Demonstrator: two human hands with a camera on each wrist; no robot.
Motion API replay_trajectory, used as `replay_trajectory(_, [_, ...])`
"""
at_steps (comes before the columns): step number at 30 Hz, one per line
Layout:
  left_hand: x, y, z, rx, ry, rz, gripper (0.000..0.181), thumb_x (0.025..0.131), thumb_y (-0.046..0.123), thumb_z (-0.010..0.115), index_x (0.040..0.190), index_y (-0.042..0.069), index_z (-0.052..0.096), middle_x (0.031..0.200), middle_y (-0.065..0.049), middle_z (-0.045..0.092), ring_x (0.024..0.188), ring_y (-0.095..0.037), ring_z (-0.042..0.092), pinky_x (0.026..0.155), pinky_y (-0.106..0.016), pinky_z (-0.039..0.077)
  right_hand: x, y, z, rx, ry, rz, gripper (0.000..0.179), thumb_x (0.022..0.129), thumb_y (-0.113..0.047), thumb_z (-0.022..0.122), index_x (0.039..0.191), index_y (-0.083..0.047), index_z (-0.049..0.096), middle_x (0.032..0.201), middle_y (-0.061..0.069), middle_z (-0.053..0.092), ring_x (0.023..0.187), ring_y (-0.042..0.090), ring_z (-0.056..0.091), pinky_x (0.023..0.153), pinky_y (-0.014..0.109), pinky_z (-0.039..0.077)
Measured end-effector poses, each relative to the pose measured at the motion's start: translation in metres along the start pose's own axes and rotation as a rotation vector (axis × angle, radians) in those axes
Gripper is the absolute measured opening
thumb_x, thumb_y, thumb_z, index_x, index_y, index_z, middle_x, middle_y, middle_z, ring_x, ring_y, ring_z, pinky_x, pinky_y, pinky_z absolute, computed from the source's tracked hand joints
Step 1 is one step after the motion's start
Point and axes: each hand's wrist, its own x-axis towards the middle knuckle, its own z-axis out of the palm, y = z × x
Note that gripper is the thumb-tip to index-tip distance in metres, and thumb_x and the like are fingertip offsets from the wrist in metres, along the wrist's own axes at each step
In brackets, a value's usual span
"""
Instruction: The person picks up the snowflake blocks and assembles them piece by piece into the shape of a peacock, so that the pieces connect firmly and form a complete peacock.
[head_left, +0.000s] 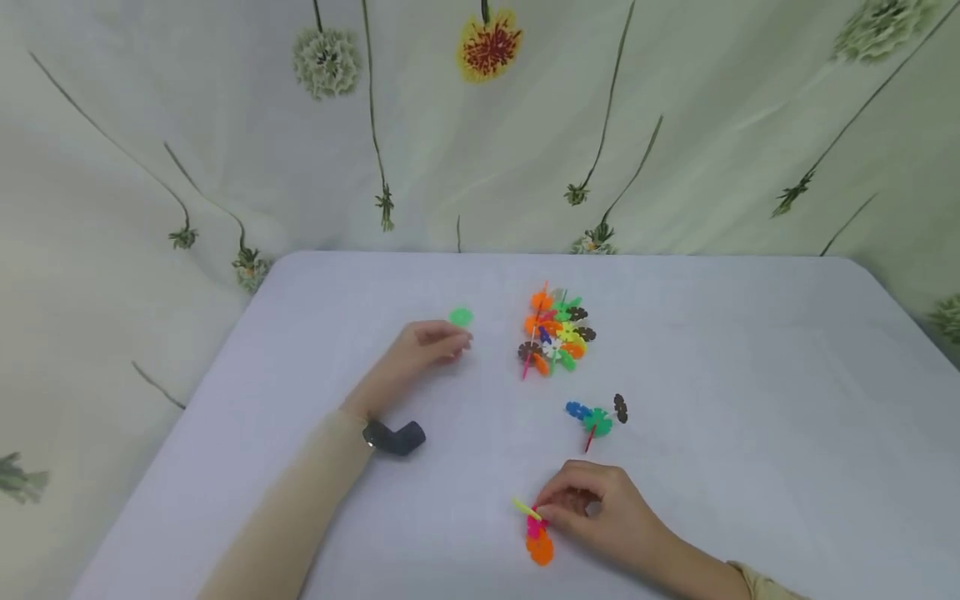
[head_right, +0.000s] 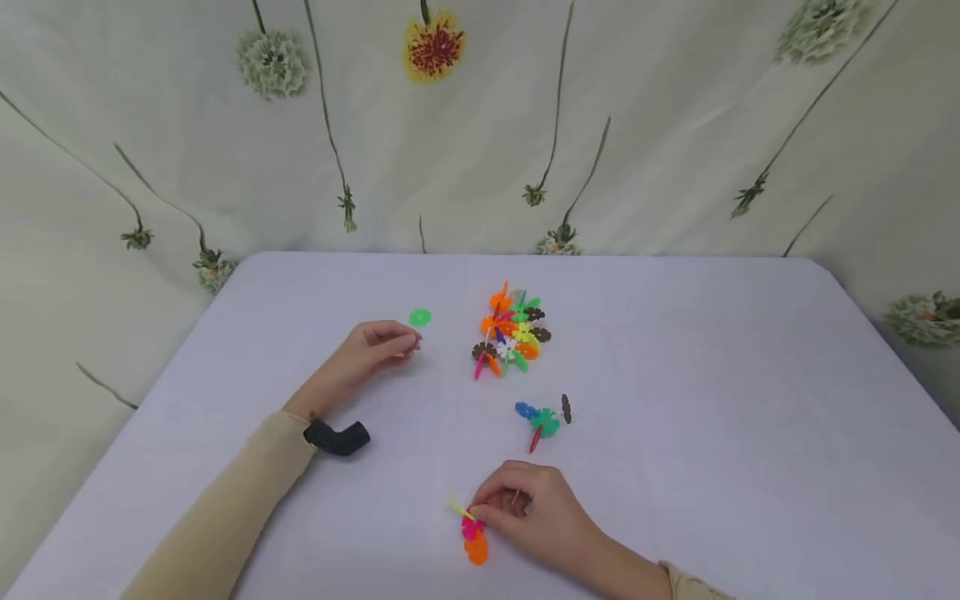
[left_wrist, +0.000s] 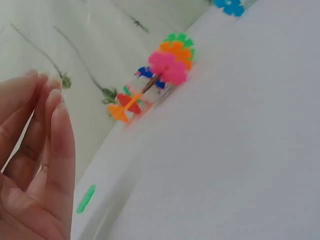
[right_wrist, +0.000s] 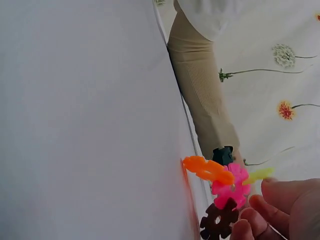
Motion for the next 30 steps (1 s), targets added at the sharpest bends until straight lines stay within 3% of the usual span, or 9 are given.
replay_trajectory(4, [0.012, -0.005, -0.019, -0.020, 0.146, -0.014, 0.041, 0.088, 0.026, 0.067, 0.115, -0.003, 0.061, 0.111, -0.014, 0.061, 0.099, -0.022, 0.057, 0.088, -0.030, 0.047, 0.002, -0.002, 0.004, 0.024, -0.056, 0.037, 0.019, 0.082, -0.018, 0.074, 0.098, -0.013, 0.066, 0.074, -0.007, 0.055, 0.058, 0.006, 0.050, 0.049, 0.021, 0.046])
replay_trajectory(8, [0.023, -0.009, -0.027, 0.011, 0.212, 0.019, 0.037, 0.088, 0.023, 0.067, 0.116, -0.001, 0.062, 0.111, -0.012, 0.062, 0.097, -0.021, 0.059, 0.086, -0.027, 0.048, 0.003, -0.002, 0.006, 0.022, -0.094, 0.032, 0.020, 0.083, -0.019, 0.073, 0.099, -0.012, 0.065, 0.074, -0.007, 0.055, 0.057, 0.004, 0.048, 0.048, 0.021, 0.046])
replay_trajectory(11, [0.033, -0.011, -0.028, 0.075, 0.225, 0.037, 0.033, 0.088, 0.019, 0.067, 0.117, 0.003, 0.063, 0.110, -0.012, 0.062, 0.098, -0.020, 0.058, 0.086, -0.028, 0.048, 0.002, -0.004, 0.004, 0.024, -0.138, 0.099, 0.024, 0.082, -0.022, 0.074, 0.102, -0.013, 0.064, 0.075, -0.007, 0.054, 0.058, 0.003, 0.048, 0.049, 0.021, 0.047])
replay_trajectory(15, [0.044, -0.011, -0.027, 0.221, 0.237, -0.010, 0.035, 0.087, 0.017, 0.068, 0.119, 0.004, 0.062, 0.111, -0.011, 0.060, 0.101, -0.022, 0.056, 0.089, -0.033, 0.044, 0.001, -0.008, 0.002, 0.001, -0.237, 0.170, 0.034, 0.081, -0.029, 0.074, 0.109, -0.015, 0.061, 0.079, -0.008, 0.054, 0.063, 0.003, 0.049, 0.055, 0.021, 0.048])
replay_trajectory(18, [0.050, -0.009, -0.024, 0.365, 0.257, -0.062, 0.040, 0.083, 0.018, 0.071, 0.119, 0.004, 0.062, 0.112, -0.012, 0.060, 0.101, -0.025, 0.056, 0.091, -0.037, 0.043, -0.001, -0.009, 0.004, -0.065, -0.270, 0.123, 0.036, 0.082, -0.033, 0.073, 0.110, -0.017, 0.059, 0.080, -0.010, 0.051, 0.066, 0.002, 0.049, 0.057, 0.019, 0.048])
replay_trajectory(23, [0.059, -0.009, -0.020, 0.580, 0.280, -0.062, 0.037, 0.080, 0.019, 0.074, 0.112, 0.004, 0.065, 0.106, -0.014, 0.061, 0.098, -0.028, 0.055, 0.087, -0.039, 0.043, -0.001, -0.008, 0.009, -0.131, -0.228, 0.081, 0.025, 0.085, -0.034, 0.068, 0.105, -0.020, 0.066, 0.080, -0.014, 0.051, 0.066, 0.001, 0.048, 0.054, 0.017, 0.046])
replay_trajectory(26, [0.059, -0.007, -0.017, 0.621, 0.289, -0.047, 0.033, 0.078, 0.017, 0.075, 0.106, 0.002, 0.066, 0.101, -0.014, 0.062, 0.095, -0.029, 0.055, 0.085, -0.039, 0.043, -0.001, -0.007, 0.009, -0.152, -0.210, 0.092, 0.021, 0.086, -0.035, 0.067, 0.101, -0.021, 0.070, 0.082, -0.017, 0.054, 0.065, 0.000, 0.048, 0.053, 0.017, 0.045])
replay_trajectory(30, [0.058, -0.004, -0.016, 0.602, 0.293, -0.028, 0.030, 0.078, 0.014, 0.075, 0.103, 0.001, 0.066, 0.098, -0.014, 0.062, 0.091, -0.028, 0.056, 0.082, -0.038, 0.045, 0.000, -0.004, 0.008, -0.208, -0.189, 0.053, 0.018, 0.085, -0.031, 0.069, 0.099, -0.019, 0.072, 0.085, -0.019, 0.055, 0.065, -0.001, 0.048, 0.053, 0.015, 0.044])
